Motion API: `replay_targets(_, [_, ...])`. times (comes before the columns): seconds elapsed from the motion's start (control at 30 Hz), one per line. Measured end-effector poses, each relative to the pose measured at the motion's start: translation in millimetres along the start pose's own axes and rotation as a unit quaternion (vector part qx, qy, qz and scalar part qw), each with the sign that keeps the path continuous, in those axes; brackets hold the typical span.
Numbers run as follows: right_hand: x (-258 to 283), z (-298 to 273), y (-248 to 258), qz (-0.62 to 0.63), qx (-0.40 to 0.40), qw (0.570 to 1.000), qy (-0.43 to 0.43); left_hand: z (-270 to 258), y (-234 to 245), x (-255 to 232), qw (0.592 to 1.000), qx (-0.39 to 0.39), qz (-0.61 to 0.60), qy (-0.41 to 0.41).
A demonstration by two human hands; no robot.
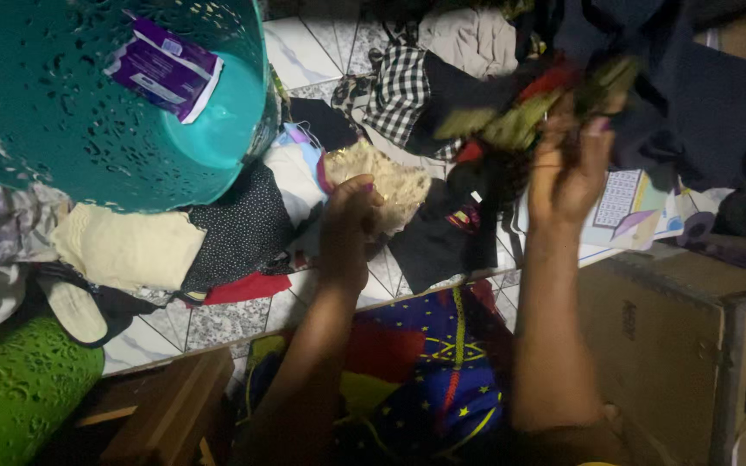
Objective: The person sorts various pieces of laundry by hand, picking up items one at a time from a pile, shaking them out, and placing them into different stacks.
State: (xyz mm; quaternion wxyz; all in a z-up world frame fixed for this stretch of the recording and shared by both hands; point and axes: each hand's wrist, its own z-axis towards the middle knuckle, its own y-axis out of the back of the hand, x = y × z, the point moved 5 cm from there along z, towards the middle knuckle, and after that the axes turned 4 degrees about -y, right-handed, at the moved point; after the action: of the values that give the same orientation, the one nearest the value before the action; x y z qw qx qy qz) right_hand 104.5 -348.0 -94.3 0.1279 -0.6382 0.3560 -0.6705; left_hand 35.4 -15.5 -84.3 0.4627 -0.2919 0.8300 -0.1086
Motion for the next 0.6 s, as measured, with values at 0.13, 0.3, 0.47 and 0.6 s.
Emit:
replay_targets(0.13, [-19.0, -5.2, 41.4, -0.19, -0.227, 0.951, -0.088, -3.4, -6.7, 3.5, 0.999, -0.017, -0.016, 0.048])
replay_targets(0.3, [-49.2, -19.7, 41.9, -0.352, -0.239, 0.883, -0.199, -8.9, -17.1, 5.5, 0.999, 0.008, -0.013, 0.036])
replay_targets(0.47, [-47.5, -27.5, -46.4, -0.136, -0.028, 0.956, -0.257, -4.3, -24.6, 13.5, 0.999, 0.016, 0.014, 0.044])
replay_targets(0.6, [-3.6, -50.9, -101.1, -0.208, 0.201, 0.947, -0.141, -8.0, -25.8, 14.4, 0.998, 0.062, -0.013, 0.014])
